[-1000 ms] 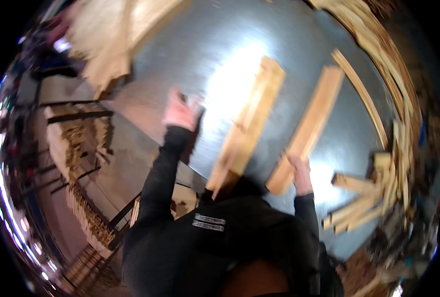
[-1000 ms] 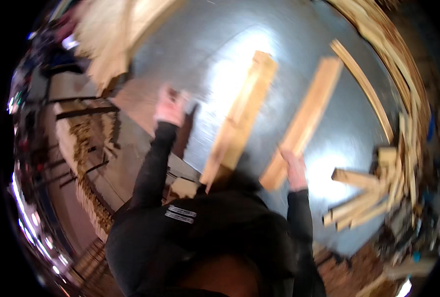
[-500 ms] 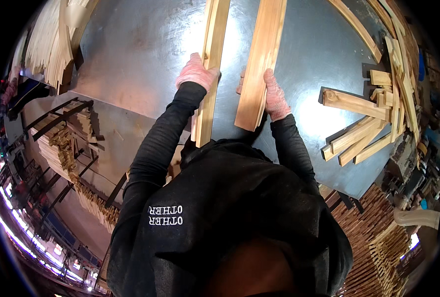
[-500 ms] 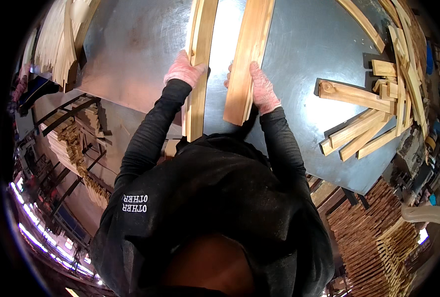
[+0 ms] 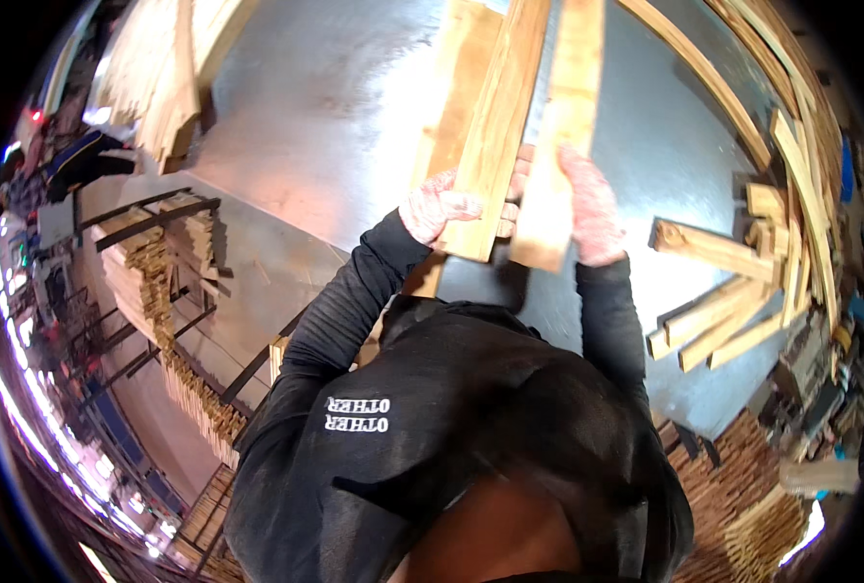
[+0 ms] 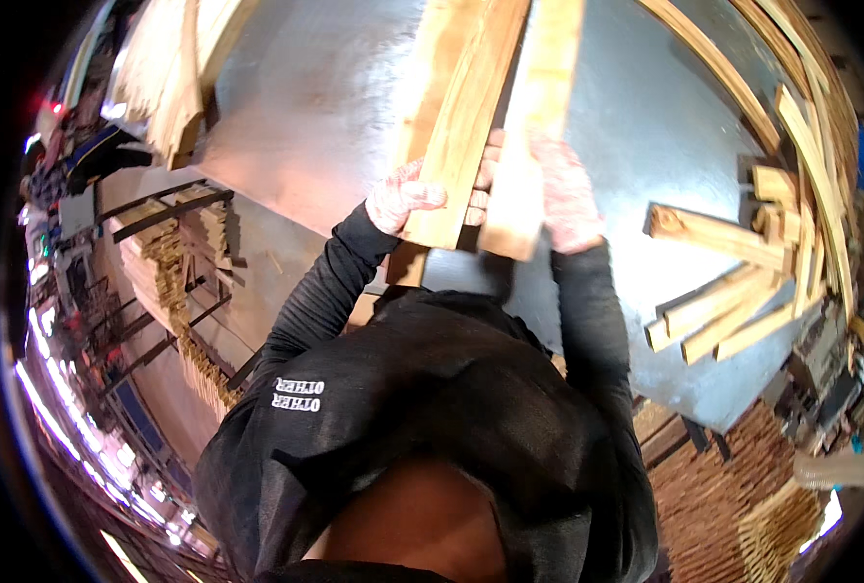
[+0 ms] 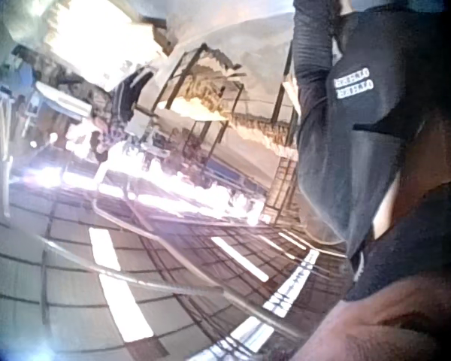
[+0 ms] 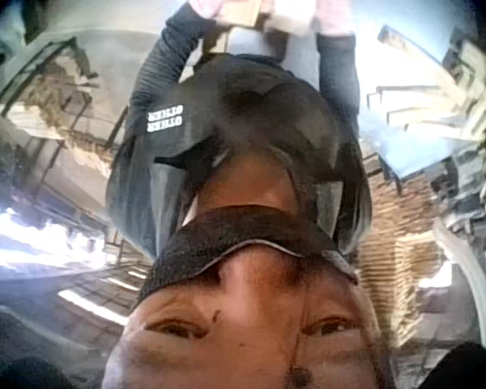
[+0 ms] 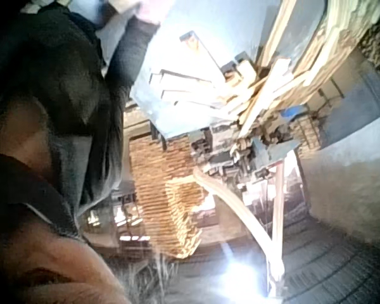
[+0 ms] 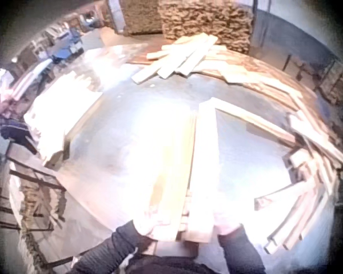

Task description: The person sorts and stacks thin wooden planks on a large metal table. They repeatedly pick up planks from a pile, align them, and place them into neat stacks while another person works nearby.

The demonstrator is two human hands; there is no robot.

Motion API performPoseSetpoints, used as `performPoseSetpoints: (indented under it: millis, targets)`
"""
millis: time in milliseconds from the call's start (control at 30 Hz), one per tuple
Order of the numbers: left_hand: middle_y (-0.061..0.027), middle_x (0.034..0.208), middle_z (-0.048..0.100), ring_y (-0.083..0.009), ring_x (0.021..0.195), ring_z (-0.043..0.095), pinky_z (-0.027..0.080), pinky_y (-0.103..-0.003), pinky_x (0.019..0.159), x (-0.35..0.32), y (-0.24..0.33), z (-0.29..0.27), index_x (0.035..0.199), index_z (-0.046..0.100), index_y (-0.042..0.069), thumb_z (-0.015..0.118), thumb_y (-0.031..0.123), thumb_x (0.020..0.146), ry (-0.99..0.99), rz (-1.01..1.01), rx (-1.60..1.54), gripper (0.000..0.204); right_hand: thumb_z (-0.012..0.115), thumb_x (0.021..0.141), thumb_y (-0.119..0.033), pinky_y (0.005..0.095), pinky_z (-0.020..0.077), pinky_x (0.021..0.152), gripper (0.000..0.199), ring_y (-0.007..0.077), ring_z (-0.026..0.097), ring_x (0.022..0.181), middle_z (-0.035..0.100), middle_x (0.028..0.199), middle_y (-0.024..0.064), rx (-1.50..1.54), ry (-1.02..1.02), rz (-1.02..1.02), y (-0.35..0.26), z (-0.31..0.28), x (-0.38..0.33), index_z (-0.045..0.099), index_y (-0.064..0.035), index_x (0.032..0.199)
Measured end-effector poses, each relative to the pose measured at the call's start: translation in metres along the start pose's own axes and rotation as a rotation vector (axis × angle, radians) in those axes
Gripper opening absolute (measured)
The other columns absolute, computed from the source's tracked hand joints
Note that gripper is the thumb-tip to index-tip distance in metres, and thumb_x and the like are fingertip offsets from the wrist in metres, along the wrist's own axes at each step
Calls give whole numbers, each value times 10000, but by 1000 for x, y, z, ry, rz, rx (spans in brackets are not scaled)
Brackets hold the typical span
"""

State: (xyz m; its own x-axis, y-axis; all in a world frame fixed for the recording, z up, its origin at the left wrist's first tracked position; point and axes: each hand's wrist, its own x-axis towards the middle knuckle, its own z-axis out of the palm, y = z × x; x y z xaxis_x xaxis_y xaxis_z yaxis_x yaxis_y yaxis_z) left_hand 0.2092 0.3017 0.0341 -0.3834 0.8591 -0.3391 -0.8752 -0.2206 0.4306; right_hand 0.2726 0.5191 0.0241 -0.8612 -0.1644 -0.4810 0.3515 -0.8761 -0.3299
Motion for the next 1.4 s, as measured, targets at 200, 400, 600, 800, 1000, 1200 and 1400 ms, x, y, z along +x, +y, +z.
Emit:
performPoseSetpoints:
  millis: [200,400,600,800,1000,1200,1400]
  targets:
    - [-188,1095,645,-317,977,665,559,-419,880,-59,88,-52,1301,497,-39,712,118,823,208,224,121,547,619,954,-247,369,578,711,351,231,662,783,655,982,148,-505,483,-290,16,-8,13,537,39,1141]
    - [-41,1016,672,-110,893,607,502,-254,814,-117,219,-138,1229,589,-44,684,201,895,967,685,878,425,629,941,-208,363,554,653,309,204,598,722,616,944,131,-361,545,-291,57,-28,31,508,21,1110]
    - [-218,1128,668,-338,1070,633,489,-408,906,-186,364,-211,1177,635,43,630,485,860,1970,192,1523,544,606,939,-167,353,522,576,287,208,587,686,607,934,115,-424,614,-270,84,-15,52,453,-14,1127]
    - [-206,1278,597,-342,1173,587,451,-396,1011,-110,232,-148,1384,446,-11,624,466,866,1318,556,1531,726,535,960,-297,362,532,663,303,229,637,751,628,921,119,-1023,819,4,90,33,53,595,-1,984]
    - [-267,1367,444,-382,1255,474,401,-402,1045,-33,5,-88,1497,150,-4,781,370,717,1009,-92,1369,1071,410,956,-547,466,513,754,494,367,647,904,676,937,154,-1833,772,365,97,54,44,634,-108,994]
    - [-264,1041,637,-378,997,609,475,-460,863,-16,-3,-110,1137,645,16,659,432,842,890,132,1080,510,484,933,-385,457,527,734,376,332,677,852,697,938,142,-1508,297,-153,153,29,56,617,-100,1140]
    - [-242,1170,624,-430,1039,614,496,-482,860,-19,35,-72,1470,275,84,734,343,760,1086,-159,1768,885,500,911,-244,450,534,634,407,325,666,722,678,791,157,-2412,-347,-165,90,33,57,591,74,1148]
